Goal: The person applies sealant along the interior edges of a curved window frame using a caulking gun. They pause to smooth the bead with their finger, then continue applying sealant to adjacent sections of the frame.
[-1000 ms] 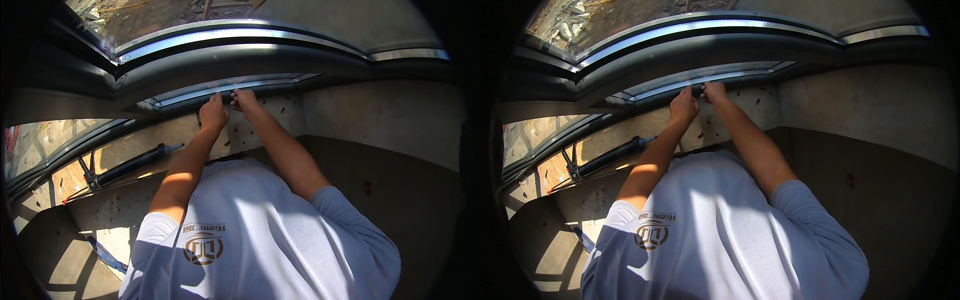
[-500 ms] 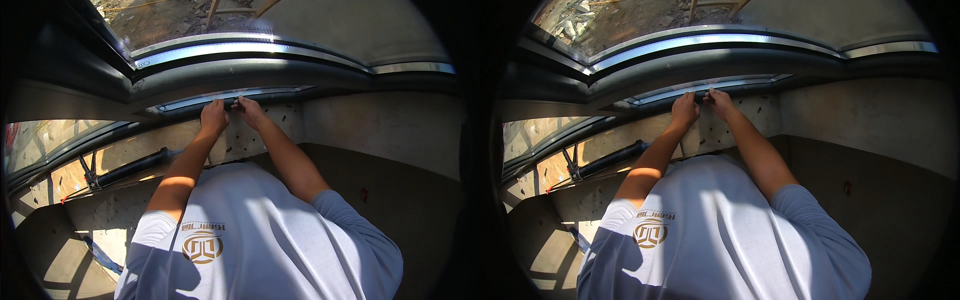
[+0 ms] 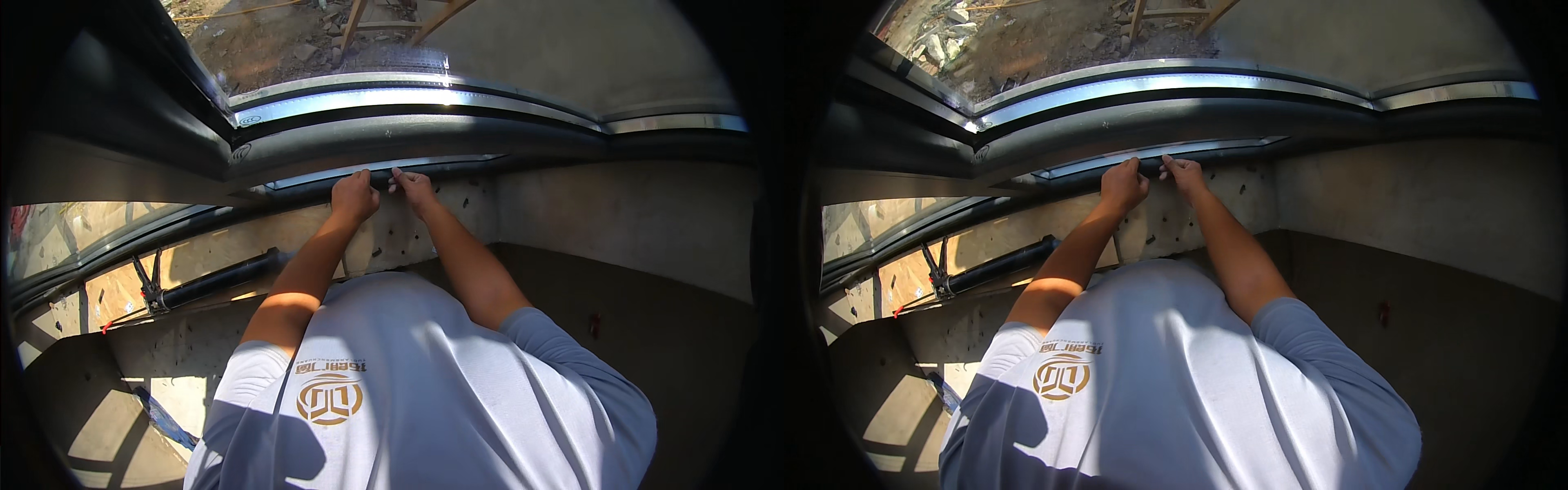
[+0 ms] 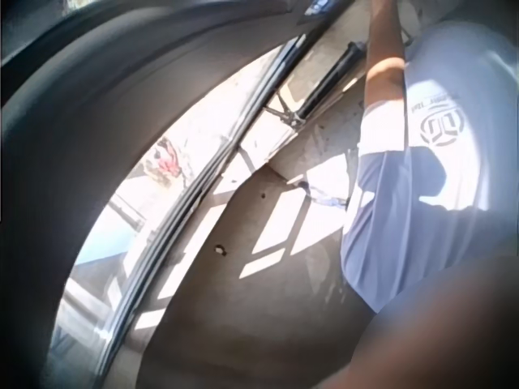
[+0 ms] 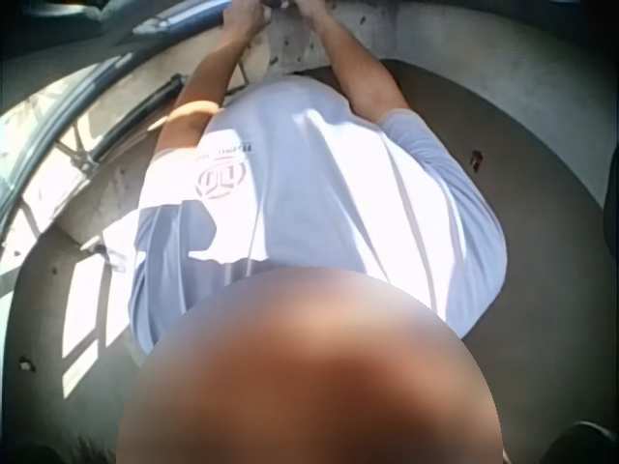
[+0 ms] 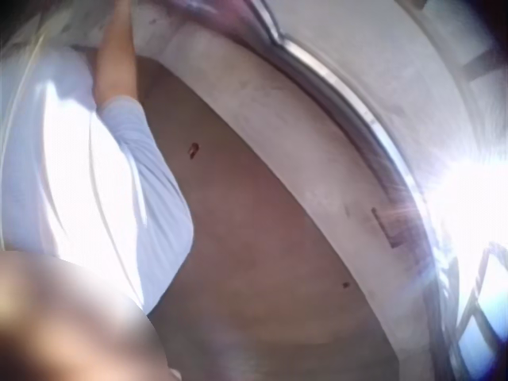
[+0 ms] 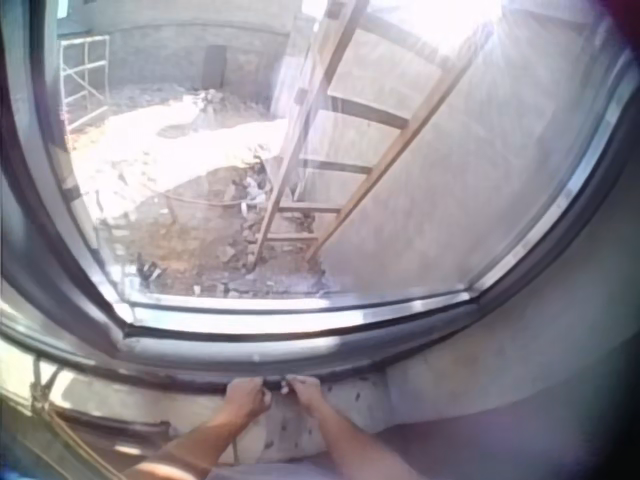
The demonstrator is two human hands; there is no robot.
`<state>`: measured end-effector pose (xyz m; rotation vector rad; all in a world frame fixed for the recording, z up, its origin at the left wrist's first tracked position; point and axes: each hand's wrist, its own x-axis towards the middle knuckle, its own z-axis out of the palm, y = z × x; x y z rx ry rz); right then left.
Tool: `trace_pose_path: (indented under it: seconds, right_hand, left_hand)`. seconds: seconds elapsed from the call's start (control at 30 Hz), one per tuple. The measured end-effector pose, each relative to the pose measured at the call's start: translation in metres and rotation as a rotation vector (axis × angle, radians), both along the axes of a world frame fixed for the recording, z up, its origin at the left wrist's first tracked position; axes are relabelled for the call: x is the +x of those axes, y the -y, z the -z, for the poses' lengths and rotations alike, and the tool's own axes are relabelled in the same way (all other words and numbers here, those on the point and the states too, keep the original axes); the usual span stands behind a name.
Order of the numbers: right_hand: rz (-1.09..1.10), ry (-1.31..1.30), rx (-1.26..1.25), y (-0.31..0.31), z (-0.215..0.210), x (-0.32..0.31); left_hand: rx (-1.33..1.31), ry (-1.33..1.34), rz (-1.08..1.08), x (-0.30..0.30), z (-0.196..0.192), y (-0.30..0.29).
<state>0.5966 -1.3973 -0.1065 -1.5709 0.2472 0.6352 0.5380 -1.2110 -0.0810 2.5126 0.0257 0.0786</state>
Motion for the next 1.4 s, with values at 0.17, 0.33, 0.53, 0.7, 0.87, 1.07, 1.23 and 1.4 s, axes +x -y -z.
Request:
trace_pose_path:
  seconds: [0.17, 0.33, 0.53, 0.7, 0.87, 1.07, 1.23, 1.4]
  right_hand:
    - [0.003, -0.066, -0.039, 0.002, -0.005, 0.002]
    - [0.096, -0.019, -0.080, -0.001, -0.014, 0.001]
    - [0.220, 0.238, -0.335, -0.026, 0.004, -0.004]
    - [0.277, 0.375, -0.433, -0.038, 0.013, -0.007]
    - [0.211, 0.489, -0.692, -0.047, 0.009, -0.012]
    - [0.261, 0.374, -0.428, -0.046, 0.007, -0.016]
    - [0.282, -0.087, 0.117, -0.021, -0.010, -0.009]
    - [0.203, -0.256, 0.254, -0.006, -0.021, 0.002]
  left_hand:
    - [-0.036, 0.031, 0.007, -0.001, 0.001, -0.003]
    - [-0.085, 0.124, -0.011, -0.002, 0.003, -0.002]
    - [-0.097, 0.139, -0.006, -0.002, 0.002, -0.002]
    - [-0.101, 0.130, 0.004, -0.002, 0.001, -0.004]
    - [-0.108, 0.088, 0.005, -0.003, -0.001, -0.004]
    - [-0.105, 0.070, 0.020, -0.001, -0.003, -0.008]
    - [-0.101, 0.013, 0.053, -0.002, -0.008, -0.010]
    - [-0.107, -0.005, 0.048, -0.001, -0.009, -0.011]
